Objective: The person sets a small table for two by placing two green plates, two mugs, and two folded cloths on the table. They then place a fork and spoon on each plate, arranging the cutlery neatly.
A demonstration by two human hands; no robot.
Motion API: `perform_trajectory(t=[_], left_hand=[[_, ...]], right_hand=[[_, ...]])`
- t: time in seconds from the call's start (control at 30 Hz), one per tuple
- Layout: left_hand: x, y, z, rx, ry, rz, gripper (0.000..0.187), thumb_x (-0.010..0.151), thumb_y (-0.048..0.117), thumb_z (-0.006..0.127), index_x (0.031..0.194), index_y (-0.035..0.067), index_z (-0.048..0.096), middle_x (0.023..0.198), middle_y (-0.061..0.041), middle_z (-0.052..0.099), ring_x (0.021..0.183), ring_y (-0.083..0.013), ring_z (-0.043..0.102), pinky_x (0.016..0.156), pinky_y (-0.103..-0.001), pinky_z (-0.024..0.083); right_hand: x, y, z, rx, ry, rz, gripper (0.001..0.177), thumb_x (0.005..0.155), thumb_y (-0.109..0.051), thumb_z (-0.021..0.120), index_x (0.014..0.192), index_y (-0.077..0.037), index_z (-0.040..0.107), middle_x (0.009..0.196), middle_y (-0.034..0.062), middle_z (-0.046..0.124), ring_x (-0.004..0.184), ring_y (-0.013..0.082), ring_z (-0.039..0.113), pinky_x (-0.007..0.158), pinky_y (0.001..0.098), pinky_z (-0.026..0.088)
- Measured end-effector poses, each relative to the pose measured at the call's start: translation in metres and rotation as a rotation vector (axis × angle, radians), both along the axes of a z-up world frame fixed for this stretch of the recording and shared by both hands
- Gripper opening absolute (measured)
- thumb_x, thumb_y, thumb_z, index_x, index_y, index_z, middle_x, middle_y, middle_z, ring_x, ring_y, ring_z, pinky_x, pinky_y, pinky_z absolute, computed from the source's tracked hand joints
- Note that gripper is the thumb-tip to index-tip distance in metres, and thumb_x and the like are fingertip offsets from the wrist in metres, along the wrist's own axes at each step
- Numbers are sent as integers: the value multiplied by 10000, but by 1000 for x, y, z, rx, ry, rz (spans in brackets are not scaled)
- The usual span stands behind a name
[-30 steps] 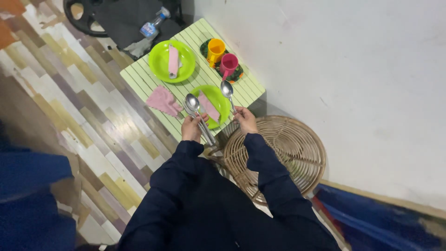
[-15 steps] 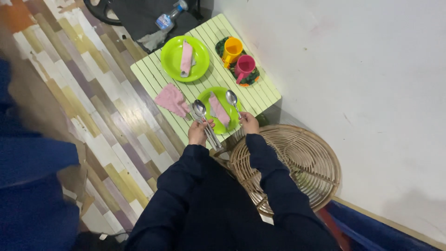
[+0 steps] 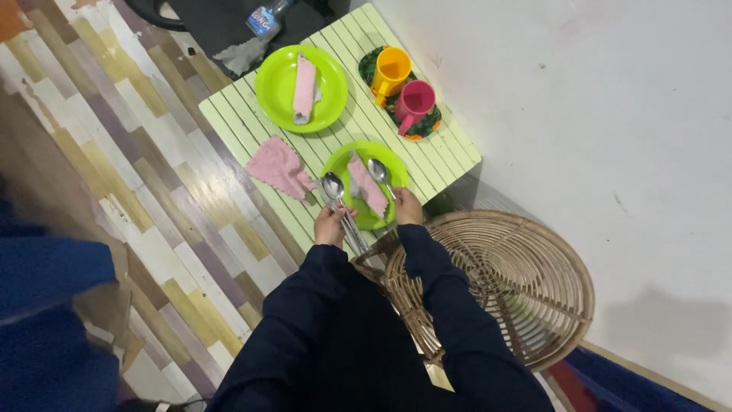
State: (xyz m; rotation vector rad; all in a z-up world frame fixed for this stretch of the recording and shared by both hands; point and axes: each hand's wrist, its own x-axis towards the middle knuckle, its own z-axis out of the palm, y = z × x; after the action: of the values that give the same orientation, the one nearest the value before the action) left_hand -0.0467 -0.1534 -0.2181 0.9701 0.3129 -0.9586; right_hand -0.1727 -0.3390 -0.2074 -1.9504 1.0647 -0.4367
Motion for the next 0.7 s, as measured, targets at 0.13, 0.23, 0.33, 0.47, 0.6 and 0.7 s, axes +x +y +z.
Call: perform_trajectory(t=[0.13,0.23,0.33,0.47,0.6,0.7], left_hand=[[1,2,-21,-22,-11,14,133,994,-20,538,1124,-23,569,1062,-171,667,1005,-318,695,922,-420,576],[7,-2,-27,-17,-7,3,132,996,-14,535,1123,-16,569,1052,-168,676,1005,-312,702,910,-409,569],[8,-5,-28,-35,-5,2,130,997,-13,538,1122,-15,575,1048,-171,679,1007,-315,705,914,-408,572],[9,-7,-23,-8,10,-19,121,992,6,545,1110,0,572,1061,-158,684,1018,-307,708,908,-406,568],[9,-7,-22,-1,8,-31,122,989,20,544,1108,19,572,1065,-150,684,1019,-300,709,899,-402,557],[7,-8,-24,-12,2,-16,109,999,12,549,1105,8,576,1070,-158,686,1019,-304,707,922,-404,566]], right_hand=[[-1,1,-13,-69,115,-5,228,935,-29,595,1138,-66,692,1097,140,745,1007,290,719,855,382,550],[4,-3,-18,-124,64,14,218,942,-29,586,1128,-68,693,1078,145,736,993,306,714,856,395,552],[5,-4,-17,-160,95,36,213,927,-42,603,1114,-74,700,1056,145,725,982,320,701,851,411,547],[10,-4,-15,-286,158,71,226,871,-57,651,1085,-86,718,1031,149,711,989,352,664,848,449,529],[12,0,-7,-379,221,107,263,833,-49,666,1083,-103,727,1025,148,691,1007,363,627,863,463,507],[14,3,1,-523,279,169,243,820,-74,682,1055,-117,726,999,109,702,979,346,612,889,456,488]])
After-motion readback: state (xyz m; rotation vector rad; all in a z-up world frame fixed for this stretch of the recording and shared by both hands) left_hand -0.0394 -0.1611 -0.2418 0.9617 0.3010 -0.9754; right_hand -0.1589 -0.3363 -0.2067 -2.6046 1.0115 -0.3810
